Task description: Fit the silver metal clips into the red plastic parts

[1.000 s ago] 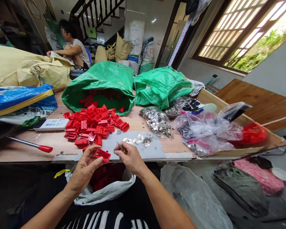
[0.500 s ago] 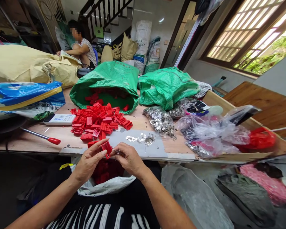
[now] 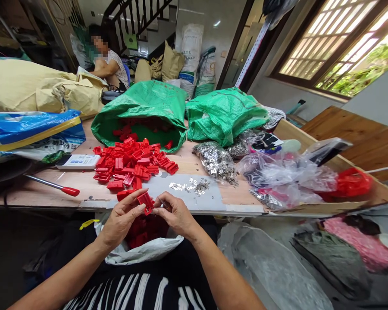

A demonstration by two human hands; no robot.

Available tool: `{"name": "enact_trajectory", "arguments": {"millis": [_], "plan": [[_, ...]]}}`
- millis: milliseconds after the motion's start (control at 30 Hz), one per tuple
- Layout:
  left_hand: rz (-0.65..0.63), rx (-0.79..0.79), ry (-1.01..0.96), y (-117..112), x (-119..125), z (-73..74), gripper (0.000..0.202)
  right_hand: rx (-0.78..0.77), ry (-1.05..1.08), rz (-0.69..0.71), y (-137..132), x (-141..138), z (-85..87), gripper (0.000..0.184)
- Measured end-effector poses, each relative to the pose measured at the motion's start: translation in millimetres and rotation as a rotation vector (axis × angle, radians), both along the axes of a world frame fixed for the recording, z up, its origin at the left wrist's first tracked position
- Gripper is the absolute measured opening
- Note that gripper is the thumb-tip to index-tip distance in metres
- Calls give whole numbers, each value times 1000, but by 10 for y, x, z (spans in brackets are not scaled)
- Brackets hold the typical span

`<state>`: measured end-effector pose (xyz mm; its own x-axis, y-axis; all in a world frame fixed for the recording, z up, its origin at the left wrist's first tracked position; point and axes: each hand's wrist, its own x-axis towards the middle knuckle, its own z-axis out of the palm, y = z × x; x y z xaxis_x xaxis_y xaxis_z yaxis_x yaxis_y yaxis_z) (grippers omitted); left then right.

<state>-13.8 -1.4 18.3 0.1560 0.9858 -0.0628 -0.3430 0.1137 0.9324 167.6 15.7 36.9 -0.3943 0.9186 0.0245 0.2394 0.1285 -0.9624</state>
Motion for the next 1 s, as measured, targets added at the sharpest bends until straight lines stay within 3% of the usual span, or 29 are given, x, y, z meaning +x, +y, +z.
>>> {"name": "enact_trajectory", "arguments": {"millis": [167, 300, 500, 833, 1000], "plan": [[-15, -17, 32, -3, 16, 57, 48, 202, -112, 31, 3, 11, -33, 10], [-16, -86, 9, -9, 32, 110, 48, 399, -217, 153, 13, 31, -38, 15], [-24, -73, 28, -21, 54, 72, 46, 512, -352, 188, 8, 62, -115, 16], [15, -64, 76, -28, 38, -5, 45, 539, -270, 150, -28, 44, -152, 12], [-44, -55, -46, -22, 42, -59, 44, 310, -137, 84, -27, 44, -171, 4]]}}
